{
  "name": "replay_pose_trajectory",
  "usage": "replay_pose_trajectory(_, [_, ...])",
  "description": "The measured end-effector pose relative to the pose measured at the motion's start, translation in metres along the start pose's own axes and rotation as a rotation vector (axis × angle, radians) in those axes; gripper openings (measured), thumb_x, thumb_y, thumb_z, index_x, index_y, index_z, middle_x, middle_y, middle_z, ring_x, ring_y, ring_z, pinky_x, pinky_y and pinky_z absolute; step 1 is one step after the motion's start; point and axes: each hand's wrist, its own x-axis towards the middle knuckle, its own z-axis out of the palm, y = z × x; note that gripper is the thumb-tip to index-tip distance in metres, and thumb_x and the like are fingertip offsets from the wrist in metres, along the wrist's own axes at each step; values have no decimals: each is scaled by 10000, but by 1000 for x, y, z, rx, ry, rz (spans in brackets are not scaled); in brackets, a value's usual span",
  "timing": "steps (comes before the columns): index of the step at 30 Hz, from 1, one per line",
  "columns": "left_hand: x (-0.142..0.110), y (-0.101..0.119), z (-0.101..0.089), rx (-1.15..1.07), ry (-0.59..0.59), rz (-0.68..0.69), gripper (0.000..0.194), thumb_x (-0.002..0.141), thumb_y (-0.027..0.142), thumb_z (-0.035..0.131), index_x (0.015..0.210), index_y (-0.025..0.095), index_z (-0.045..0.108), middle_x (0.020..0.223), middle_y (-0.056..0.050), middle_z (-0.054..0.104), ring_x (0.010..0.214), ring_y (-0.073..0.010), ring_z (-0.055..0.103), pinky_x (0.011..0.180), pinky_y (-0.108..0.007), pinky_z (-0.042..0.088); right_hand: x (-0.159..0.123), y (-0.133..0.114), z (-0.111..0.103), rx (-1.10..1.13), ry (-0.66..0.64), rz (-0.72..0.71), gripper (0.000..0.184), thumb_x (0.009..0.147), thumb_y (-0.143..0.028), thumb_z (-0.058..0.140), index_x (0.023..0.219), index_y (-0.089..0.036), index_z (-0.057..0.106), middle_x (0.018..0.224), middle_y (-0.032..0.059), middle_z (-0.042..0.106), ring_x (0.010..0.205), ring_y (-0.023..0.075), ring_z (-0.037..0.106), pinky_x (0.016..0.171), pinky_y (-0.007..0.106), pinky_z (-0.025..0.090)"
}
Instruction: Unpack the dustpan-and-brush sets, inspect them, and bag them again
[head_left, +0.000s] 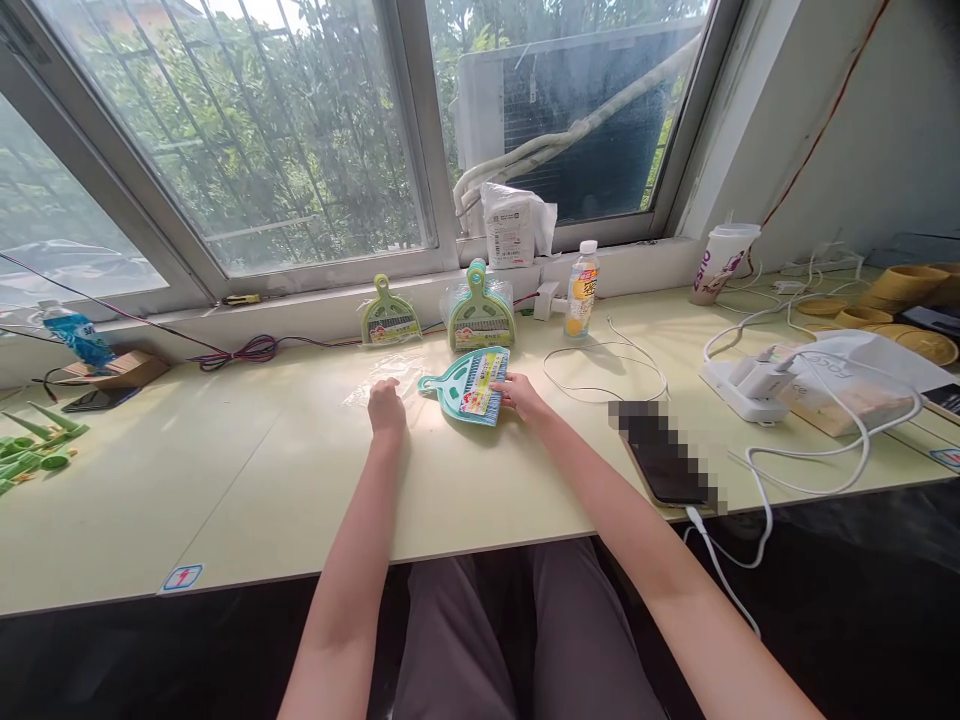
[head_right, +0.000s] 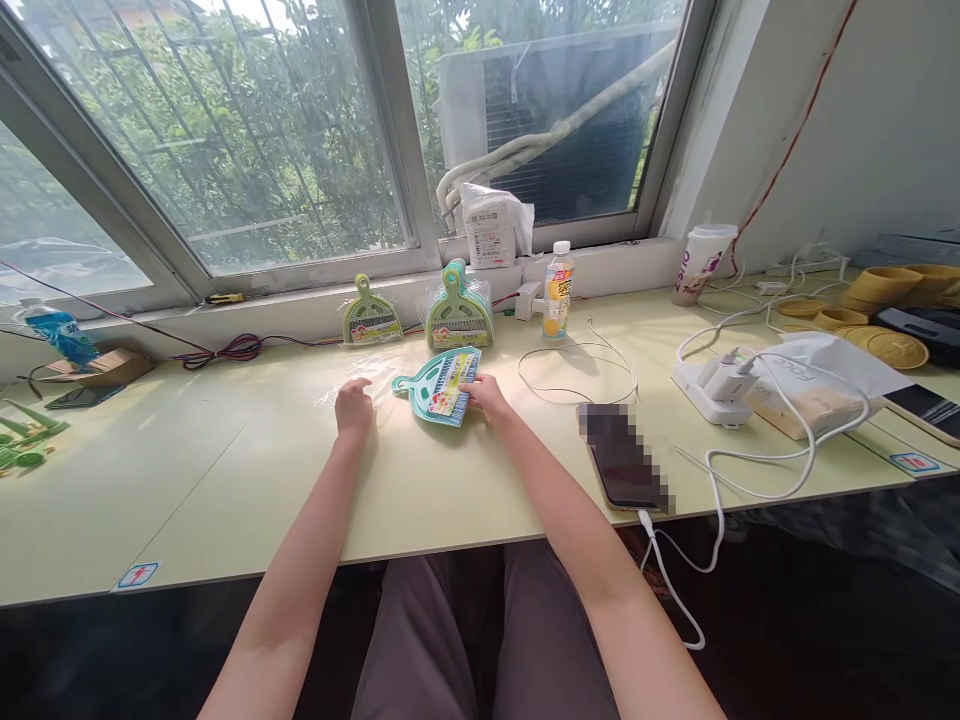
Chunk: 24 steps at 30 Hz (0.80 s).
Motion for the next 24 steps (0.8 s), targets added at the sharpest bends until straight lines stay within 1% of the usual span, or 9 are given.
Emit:
replay_pose_trajectory(3, [-3,6,0,-85,23,66,341,733,-1,438,897,224,636,1067,-120,590,1186,-340,490,1043,-528,372,3,3,-1,13,64,-33,154,758,-35,616,867,-139,648,850,67,739,743,172,706,698,298,596])
replay_pose_trajectory(6, [-9,19,3,-178,-32,147,309,753,8,457,889,210,647,1243,-117,552,1250,-328,469,1055,-515,377,3,6,0,23,96,-57,145,775,-52,604,877,-149,638,874,57,739,751,166,704,695,293,597])
replay_pose_trajectory(12, [-24,44,1,-412,-154,238,211,824,114,550,947,248,657,1389,-63,478,1258,-278,487,1085,-465,360,-2,8,7,79,-58,-61,127,790,-73,632,886,-156,635,889,67,737,741,178,707,742,338,598])
replay_pose_trajectory(14, [-28,51,-1,-432,-138,270,242,836,178,593,1058,264,635,1438,-70,427,1321,-280,426,1103,-451,338,-3,8,9,118,-66,-91,122,794,-87,643,890,-161,629,896,62,733,743,175,706,765,349,599])
replay_pose_trajectory(15, [-30,55,-1,-432,-89,261,324,830,219,625,1149,270,600,1467,-84,388,1363,-288,372,1114,-451,322,-3,8,9,140,-61,-110,122,797,-99,649,896,-165,625,902,58,730,749,172,705,778,350,599])
replay_pose_trajectory(18, [-31,60,0,-429,153,81,730,816,389,668,1439,269,308,1526,-150,264,1448,-311,208,1125,-492,290,-2,7,8,204,-36,-168,139,800,-148,673,924,-180,619,926,47,723,794,168,704,828,350,592])
replay_pose_trajectory(20, [-26,60,0,-502,248,-119,848,842,517,600,1496,286,113,1525,-170,250,1455,-305,199,1102,-508,318,-1,6,7,244,-22,-197,150,796,-170,681,930,-187,616,948,46,722,833,173,704,853,353,586])
replay_pose_trajectory(22, [-19,56,0,-712,166,-300,819,854,620,509,1491,310,100,1502,-166,308,1432,-288,272,1063,-481,376,-1,5,6,273,-14,-218,154,786,-180,686,921,-190,615,958,47,722,856,181,702,855,355,587])
replay_pose_trajectory(24, [-13,52,1,-997,-34,-379,782,836,671,487,1465,294,215,1459,-168,397,1379,-277,378,1020,-433,427,-1,5,6,283,-30,-232,170,767,-191,704,914,-191,618,956,47,725,857,186,700,841,357,590])
